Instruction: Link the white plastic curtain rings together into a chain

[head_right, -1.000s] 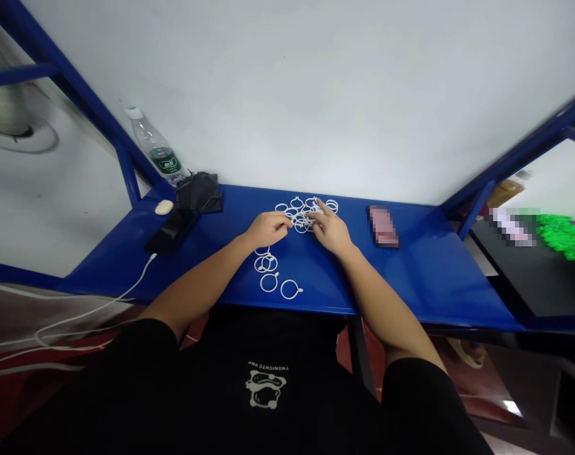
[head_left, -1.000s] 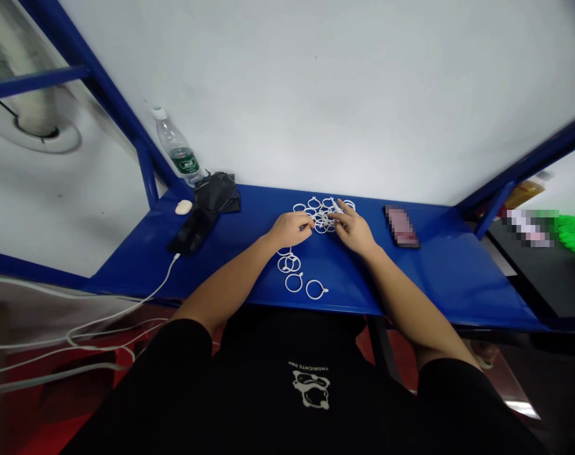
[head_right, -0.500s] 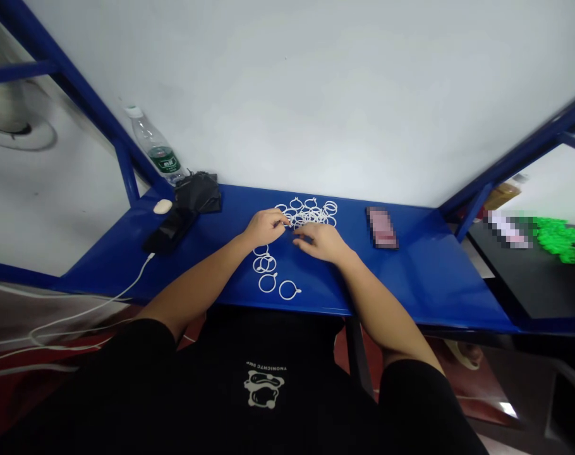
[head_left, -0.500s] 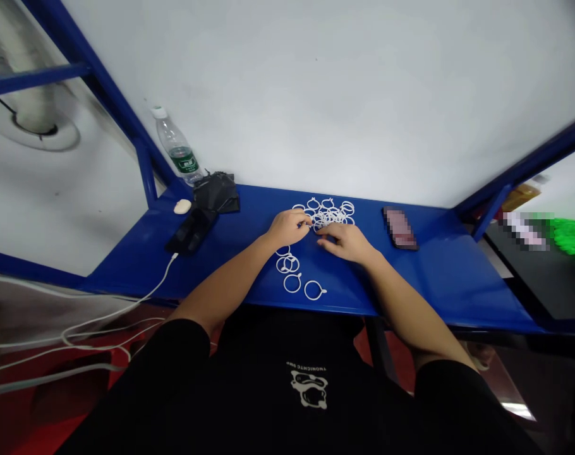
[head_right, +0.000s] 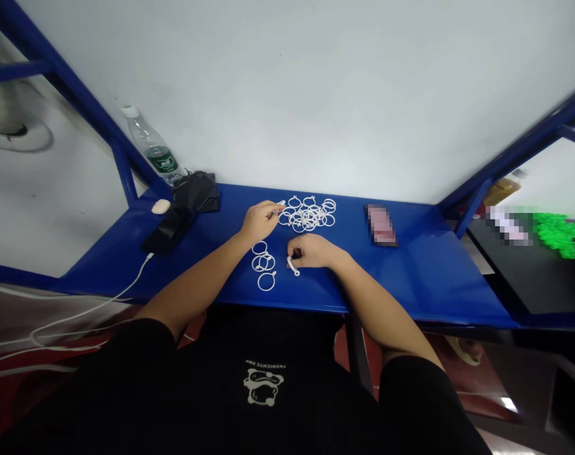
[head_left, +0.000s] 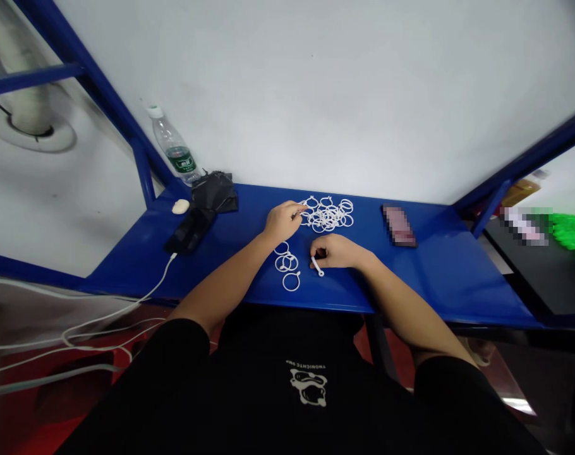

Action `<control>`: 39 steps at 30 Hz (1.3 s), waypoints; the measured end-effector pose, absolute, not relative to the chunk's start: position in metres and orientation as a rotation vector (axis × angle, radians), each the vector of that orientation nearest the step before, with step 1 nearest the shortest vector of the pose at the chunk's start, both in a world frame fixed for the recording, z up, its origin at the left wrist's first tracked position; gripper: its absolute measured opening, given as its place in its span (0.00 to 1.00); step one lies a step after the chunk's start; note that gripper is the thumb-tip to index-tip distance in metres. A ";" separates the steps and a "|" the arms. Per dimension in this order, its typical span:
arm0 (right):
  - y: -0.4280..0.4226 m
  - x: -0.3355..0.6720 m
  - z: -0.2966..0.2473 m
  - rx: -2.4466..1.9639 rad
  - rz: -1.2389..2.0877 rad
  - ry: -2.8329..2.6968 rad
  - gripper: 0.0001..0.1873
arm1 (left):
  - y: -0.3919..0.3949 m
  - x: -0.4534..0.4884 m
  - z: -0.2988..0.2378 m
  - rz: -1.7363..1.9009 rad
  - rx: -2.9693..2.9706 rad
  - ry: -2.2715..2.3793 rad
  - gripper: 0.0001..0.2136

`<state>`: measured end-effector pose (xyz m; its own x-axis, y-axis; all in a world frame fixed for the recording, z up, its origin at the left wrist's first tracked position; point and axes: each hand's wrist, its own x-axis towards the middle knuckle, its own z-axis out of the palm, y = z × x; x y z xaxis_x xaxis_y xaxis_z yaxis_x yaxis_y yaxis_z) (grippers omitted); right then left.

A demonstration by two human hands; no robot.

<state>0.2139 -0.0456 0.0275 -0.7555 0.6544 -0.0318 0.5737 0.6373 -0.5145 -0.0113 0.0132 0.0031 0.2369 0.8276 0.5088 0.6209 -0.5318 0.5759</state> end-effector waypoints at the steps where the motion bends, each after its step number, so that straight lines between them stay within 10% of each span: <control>1: -0.043 0.217 0.027 -1.068 0.745 -2.675 0.07 | 0.014 -0.011 0.002 1.167 2.242 1.359 0.18; 11: -0.033 0.230 0.031 -1.407 0.452 -2.567 0.11 | 0.012 -0.037 0.037 0.653 2.302 1.261 0.14; 17: -0.034 0.229 0.032 -1.508 0.343 -2.593 0.19 | 0.015 -0.065 0.042 0.045 2.281 1.069 0.32; 25: -0.035 0.231 0.031 -1.168 0.536 -2.451 0.16 | 0.025 -0.052 0.022 0.333 2.372 1.110 0.06; 39: -0.038 0.230 0.034 -1.149 0.673 -2.450 0.11 | 0.018 -0.021 0.002 0.881 2.366 1.059 0.14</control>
